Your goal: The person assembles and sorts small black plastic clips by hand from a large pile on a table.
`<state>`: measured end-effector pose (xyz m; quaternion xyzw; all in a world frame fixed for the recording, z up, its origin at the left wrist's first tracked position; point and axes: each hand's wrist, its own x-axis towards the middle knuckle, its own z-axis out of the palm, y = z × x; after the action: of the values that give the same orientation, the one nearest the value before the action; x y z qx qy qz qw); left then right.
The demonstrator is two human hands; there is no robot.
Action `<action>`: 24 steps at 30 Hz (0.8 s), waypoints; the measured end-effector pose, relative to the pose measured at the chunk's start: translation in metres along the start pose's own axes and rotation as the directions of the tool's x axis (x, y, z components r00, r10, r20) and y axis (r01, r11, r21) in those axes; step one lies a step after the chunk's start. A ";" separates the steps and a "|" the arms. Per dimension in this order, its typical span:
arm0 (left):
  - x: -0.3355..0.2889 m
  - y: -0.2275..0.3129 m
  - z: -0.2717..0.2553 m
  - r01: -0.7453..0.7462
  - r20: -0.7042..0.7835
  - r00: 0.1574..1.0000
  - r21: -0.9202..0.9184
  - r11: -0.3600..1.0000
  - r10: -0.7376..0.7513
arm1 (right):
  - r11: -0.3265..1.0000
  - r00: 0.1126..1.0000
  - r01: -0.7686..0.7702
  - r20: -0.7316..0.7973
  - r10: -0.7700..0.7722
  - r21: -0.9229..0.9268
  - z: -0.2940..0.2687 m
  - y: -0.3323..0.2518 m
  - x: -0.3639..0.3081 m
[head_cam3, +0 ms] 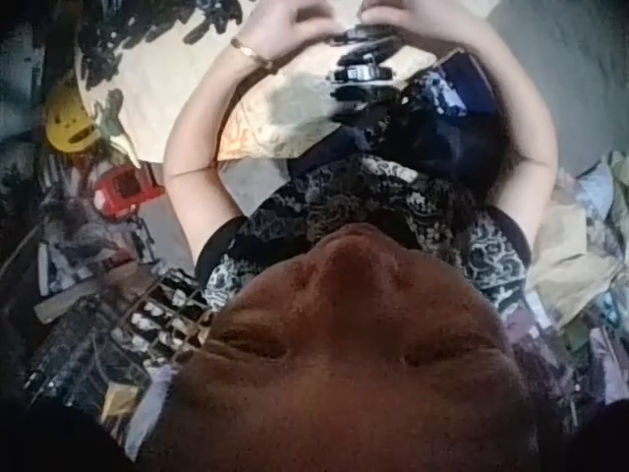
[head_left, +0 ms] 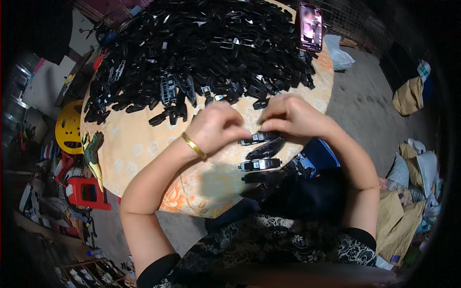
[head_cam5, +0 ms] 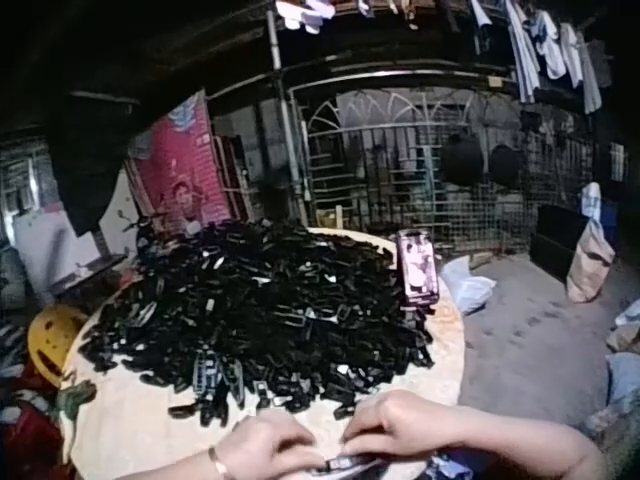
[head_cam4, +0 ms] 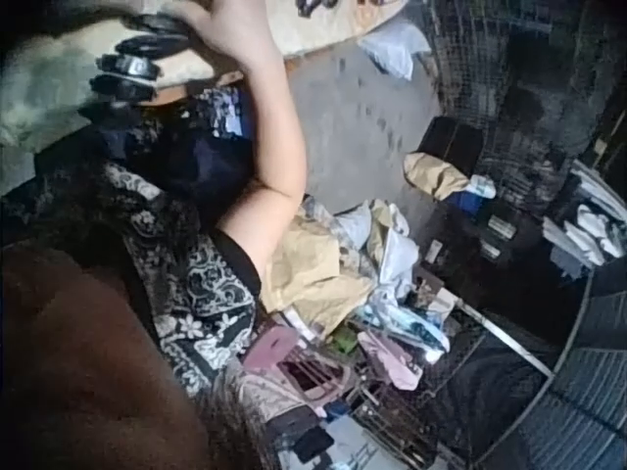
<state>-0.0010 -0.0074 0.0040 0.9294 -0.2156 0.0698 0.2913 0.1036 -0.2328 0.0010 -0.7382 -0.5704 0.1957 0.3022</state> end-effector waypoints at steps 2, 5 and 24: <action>-0.002 -0.018 -0.018 0.182 -0.272 0.959 0.388 0.903 -0.076 | 0.946 0.869 0.020 -0.462 -0.176 -0.322 0.010 0.005 0.002; -0.001 -0.047 -0.039 0.527 -0.475 0.832 0.519 0.673 -0.285 | 0.883 0.856 -0.036 -0.470 -0.215 -0.468 0.016 0.010 0.005; -0.005 0.007 0.016 -0.031 -0.097 0.994 0.167 0.985 0.048 | 0.971 0.957 -0.001 -0.282 -0.069 -0.240 -0.001 0.011 -0.013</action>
<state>-0.0083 -0.0198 -0.0073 0.9412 -0.2124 0.1400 0.2222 0.1093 -0.2475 -0.0064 -0.7797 -0.5522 0.0111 0.2950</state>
